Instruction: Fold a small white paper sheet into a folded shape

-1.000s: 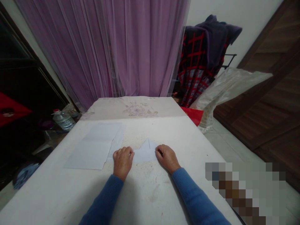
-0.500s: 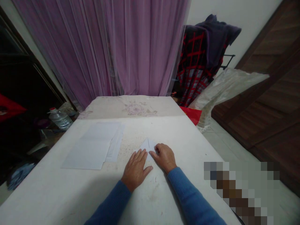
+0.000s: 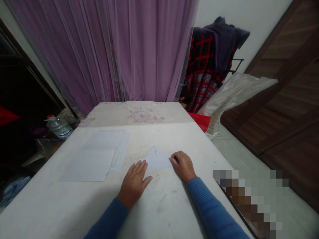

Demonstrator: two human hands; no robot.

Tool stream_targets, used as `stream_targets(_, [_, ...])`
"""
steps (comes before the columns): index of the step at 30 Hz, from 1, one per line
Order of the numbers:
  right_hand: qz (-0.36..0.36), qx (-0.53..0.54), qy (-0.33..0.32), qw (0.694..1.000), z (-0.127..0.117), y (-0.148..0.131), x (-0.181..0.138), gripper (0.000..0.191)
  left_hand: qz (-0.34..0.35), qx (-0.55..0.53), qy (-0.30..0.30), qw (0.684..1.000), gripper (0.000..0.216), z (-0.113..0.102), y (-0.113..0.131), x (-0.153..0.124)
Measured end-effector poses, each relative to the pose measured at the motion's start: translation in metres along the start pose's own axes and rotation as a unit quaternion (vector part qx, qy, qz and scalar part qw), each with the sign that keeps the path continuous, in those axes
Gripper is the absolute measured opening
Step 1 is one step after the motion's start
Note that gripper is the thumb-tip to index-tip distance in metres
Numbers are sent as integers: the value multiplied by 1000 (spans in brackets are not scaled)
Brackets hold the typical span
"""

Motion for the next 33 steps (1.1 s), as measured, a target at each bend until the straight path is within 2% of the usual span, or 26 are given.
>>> stream_targets(3, [23, 14, 32, 999, -2, 11, -3, 14, -14, -42, 18, 999, 42, -7, -8, 4])
stream_targets(6, [80, 52, 89, 991, -5, 22, -6, 16, -33, -95, 60, 993, 32, -19, -18, 9])
stream_targets(9, [121, 73, 136, 981, -8, 26, -11, 19, -33, -94, 99, 990, 29, -26, -17, 14])
stream_targets(11, [108, 70, 155, 980, -11, 20, -13, 20, 8, -68, 93, 993, 29, -24, -5, 16])
stream_targets(14, [43, 56, 170, 983, -15, -3, -16, 19, 74, -43, 43, 995, 32, -10, 15, 17])
stream_targets(16, [-21, 40, 154, 987, -15, -24, -17, 18, 87, -37, 18, 995, 35, -2, 21, 16])
stream_targets(19, [-106, 11, 105, 989, -12, -54, -18, 15, 80, -40, 10, 996, 37, 3, 18, 14])
stream_targets(22, [-145, 2, 53, 988, -8, -68, -18, 11, 76, -47, 15, 996, 36, 4, 15, 13])
stream_targets(27, [-128, 7, 25, 991, -8, -62, -17, 13, 71, -44, 13, 996, 35, 2, 16, 14])
stream_targets(33, [-39, -3, 24, 999, -11, -43, -18, 22, 45, -61, 27, 997, 34, -4, 14, 15])
Point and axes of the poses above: each hand's wrist, its own x-axis towards the middle knuckle, its own z-axis out of the palm, y = z × x, the point moved 6 cm from there along x, towards the middle knuckle, and after that the axes turned 12 degrees about -x, right-handed, at the moved point
